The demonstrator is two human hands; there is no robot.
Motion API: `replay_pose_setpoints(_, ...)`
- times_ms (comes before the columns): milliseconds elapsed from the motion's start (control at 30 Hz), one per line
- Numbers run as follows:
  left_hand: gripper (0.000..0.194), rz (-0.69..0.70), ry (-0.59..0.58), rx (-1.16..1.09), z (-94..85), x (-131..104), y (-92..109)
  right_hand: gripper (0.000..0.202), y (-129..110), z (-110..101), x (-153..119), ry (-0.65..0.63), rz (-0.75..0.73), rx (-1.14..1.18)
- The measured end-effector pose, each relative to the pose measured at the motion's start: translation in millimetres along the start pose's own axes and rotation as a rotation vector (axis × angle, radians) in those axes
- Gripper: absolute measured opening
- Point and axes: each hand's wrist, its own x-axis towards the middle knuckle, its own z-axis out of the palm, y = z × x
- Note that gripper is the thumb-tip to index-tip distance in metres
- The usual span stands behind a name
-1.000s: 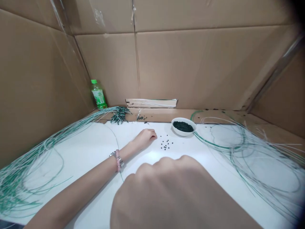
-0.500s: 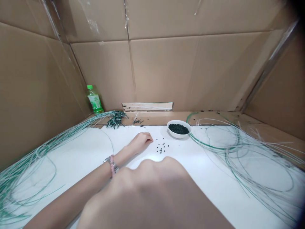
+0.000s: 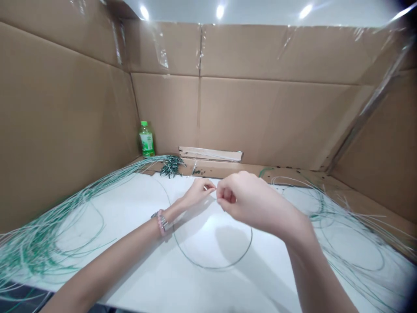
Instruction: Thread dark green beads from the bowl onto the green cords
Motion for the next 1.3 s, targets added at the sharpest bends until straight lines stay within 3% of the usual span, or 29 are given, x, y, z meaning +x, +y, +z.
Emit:
replay_pose_setpoints(100,0.013,-0.061,-0.014,-0.152,-11.0,-18,9,0.014,16,32,12,0.064,0.032,0.28)
replay_pose_setpoints(267,0.023,-0.315,0.041,-0.648,-18.8,-57,16,0.013,31,94,6,0.272,0.153,0.641)
replay_pose_setpoints(400,0.026,-0.345,0.045,-0.855,-15.1,-72,16,0.012,22,118,-2,0.34,0.174,0.813)
replay_pose_setpoints(667,0.025,-0.392,-0.02,-0.956,-10.6,-80,16,0.012,9,126,-11,0.346,0.224,1.002)
replay_pose_setpoints(1300,0.015,-0.372,-0.037,-0.78,-17.9,-81,22,0.007,9,122,-15,0.296,0.167,0.81)
